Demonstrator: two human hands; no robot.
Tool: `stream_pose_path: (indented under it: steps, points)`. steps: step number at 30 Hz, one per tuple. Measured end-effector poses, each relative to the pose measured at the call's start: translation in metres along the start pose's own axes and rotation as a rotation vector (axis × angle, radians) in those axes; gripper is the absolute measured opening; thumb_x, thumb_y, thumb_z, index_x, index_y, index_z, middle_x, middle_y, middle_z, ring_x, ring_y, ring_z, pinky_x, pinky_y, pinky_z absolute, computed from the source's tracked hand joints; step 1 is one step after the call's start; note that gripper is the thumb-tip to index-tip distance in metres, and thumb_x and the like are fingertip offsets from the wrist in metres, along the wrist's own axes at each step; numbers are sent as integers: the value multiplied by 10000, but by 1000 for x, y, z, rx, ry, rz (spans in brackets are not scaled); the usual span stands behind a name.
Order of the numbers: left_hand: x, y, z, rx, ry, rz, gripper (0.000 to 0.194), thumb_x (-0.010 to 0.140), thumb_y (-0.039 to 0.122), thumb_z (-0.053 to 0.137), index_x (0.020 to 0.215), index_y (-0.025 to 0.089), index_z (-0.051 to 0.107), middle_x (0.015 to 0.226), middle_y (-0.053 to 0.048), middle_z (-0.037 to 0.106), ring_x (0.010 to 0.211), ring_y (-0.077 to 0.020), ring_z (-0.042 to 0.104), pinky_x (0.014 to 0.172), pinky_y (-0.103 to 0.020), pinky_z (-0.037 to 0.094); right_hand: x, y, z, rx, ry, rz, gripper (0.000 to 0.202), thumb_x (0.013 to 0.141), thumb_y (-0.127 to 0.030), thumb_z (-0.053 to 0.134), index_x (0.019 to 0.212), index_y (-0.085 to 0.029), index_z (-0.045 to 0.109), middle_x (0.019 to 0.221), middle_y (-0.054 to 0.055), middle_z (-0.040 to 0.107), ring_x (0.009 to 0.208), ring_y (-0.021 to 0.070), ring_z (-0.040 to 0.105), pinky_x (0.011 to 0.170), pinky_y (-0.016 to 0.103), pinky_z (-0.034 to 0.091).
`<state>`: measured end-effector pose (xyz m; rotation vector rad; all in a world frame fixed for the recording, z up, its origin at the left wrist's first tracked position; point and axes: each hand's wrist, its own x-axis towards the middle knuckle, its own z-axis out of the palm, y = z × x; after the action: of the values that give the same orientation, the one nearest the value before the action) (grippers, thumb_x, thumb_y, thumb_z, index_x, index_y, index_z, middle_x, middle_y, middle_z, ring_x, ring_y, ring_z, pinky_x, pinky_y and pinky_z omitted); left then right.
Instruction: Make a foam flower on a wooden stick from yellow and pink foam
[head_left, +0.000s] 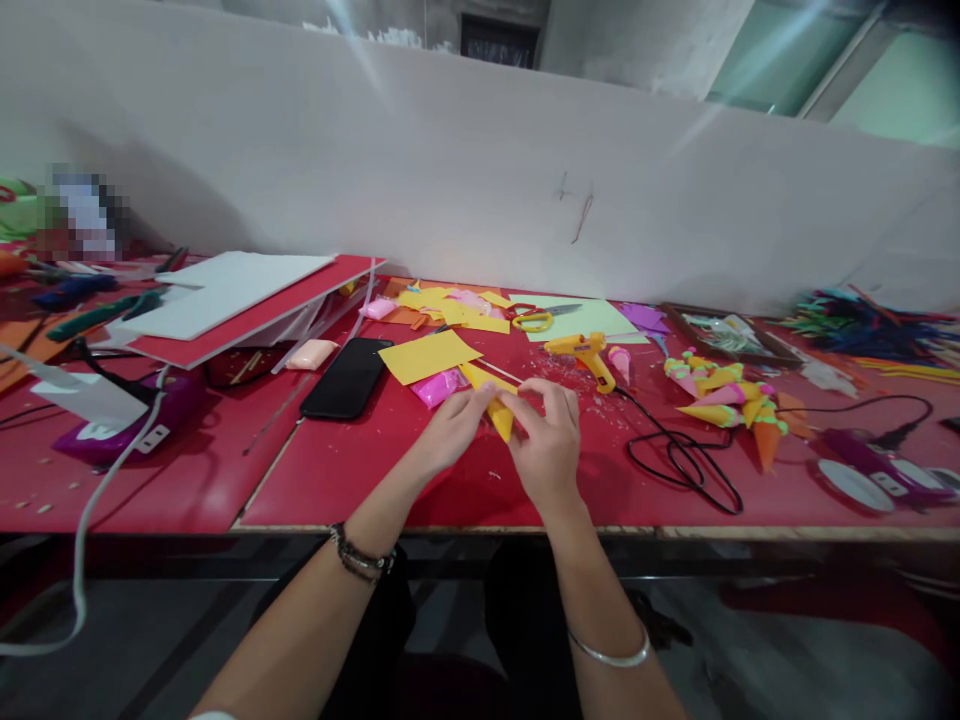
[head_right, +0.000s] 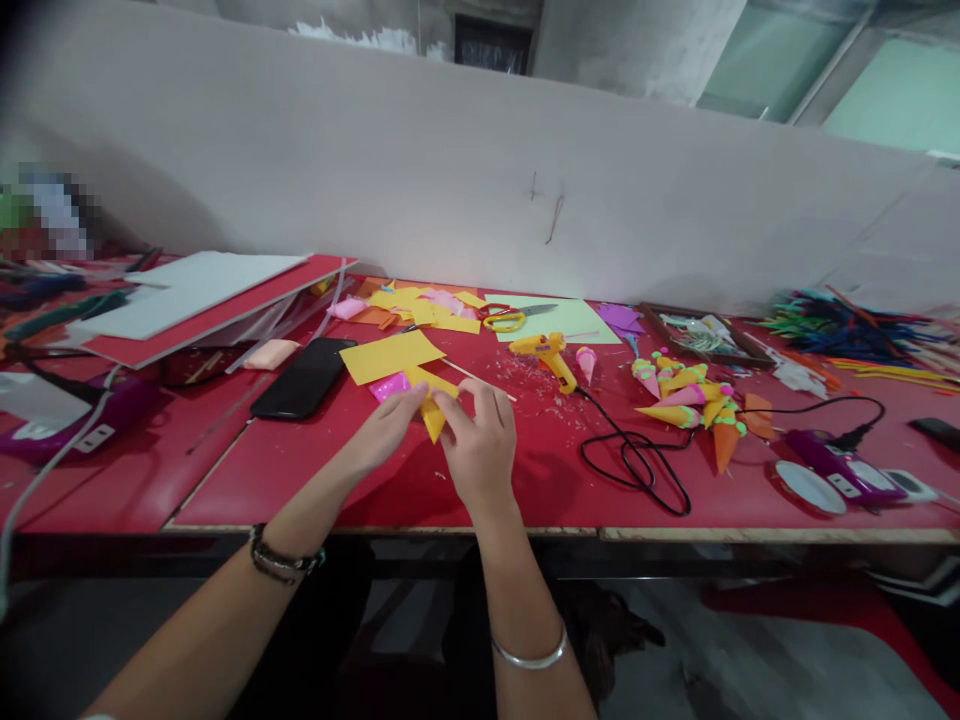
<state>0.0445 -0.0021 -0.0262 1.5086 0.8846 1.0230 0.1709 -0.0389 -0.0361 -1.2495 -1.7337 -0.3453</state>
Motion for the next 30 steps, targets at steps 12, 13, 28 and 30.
stream_pose_path:
  steps: [12,13,28,30]
  points:
    - [-2,4,-18,152,-9,0,379,794,484,403,605,157,444,581,21,389,551,-93,356,508,-230,298,10,6,-18,633,-281,253,150,749,-237,571,873,-232,656,886,23,624,863,151,572,792,282,451]
    - [-2,4,-18,159,10,-6,377,790,488,407,618,158,464,598,12,412,571,-102,378,521,-234,316,10,7,-18,646,-269,269,127,752,-237,569,837,-226,661,851,22,631,829,147,579,766,275,456]
    - [-3,5,-19,159,62,-94,262,757,402,459,736,185,604,809,-50,591,856,-193,516,737,-275,423,8,4,-15,699,-230,337,95,741,-269,577,755,-206,647,775,22,637,750,144,584,701,274,472]
    - [-4,4,-19,189,63,-44,271,769,389,432,730,186,607,796,-48,598,858,-195,521,747,-276,421,7,4,-12,696,-196,389,104,747,-276,563,713,-197,621,719,12,620,690,134,575,648,260,473]
